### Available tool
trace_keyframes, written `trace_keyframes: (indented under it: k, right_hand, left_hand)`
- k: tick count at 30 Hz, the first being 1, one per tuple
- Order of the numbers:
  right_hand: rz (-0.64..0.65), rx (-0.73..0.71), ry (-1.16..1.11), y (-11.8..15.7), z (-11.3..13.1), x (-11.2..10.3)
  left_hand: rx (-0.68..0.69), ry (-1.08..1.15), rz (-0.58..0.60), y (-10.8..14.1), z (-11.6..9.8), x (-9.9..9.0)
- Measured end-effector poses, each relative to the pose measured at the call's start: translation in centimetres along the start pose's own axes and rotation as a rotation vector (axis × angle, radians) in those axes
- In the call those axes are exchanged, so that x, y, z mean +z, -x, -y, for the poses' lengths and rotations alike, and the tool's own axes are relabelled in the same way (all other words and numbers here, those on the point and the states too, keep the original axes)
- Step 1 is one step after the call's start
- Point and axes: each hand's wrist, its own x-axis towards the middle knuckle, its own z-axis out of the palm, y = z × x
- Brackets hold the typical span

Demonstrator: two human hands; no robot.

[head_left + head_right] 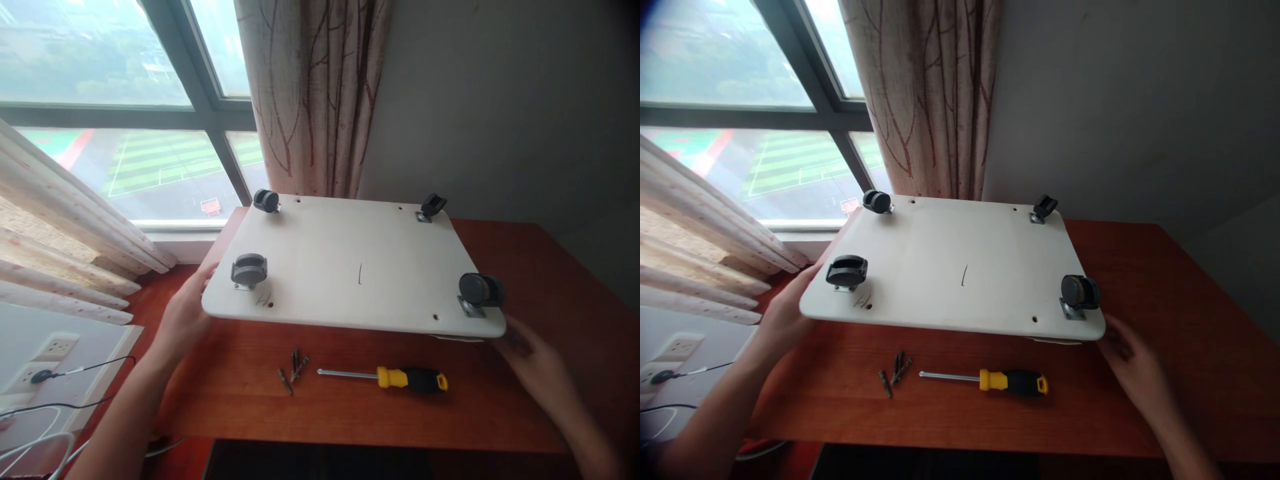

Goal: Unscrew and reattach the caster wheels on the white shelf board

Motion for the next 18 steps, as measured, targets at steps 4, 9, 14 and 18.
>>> trace_keyframes:
  k: [4,9,14,18]
  right_hand:
    - [0.028,-0.159,0.033,-6.4,2.1,1.1]
    - [0.014,-0.310,-0.144,-9.9,6.5,4.6]
    - [-0.051,-0.372,-0.326,-8.7,6.9,6.7]
    - [-0.127,-0.441,-0.150,-8.5,6.0,6.0]
  left_hand:
    - [0.039,0.031,0.043,-5.7,0.1,0.2]
    - [0.152,0.103,-0.062,-9.5,-0.8,1.6]
    - [0.114,0.193,-0.181,-8.5,-1.1,2.8]
    - [0.133,0.195,-0.214,-8.0,-1.1,3.0]
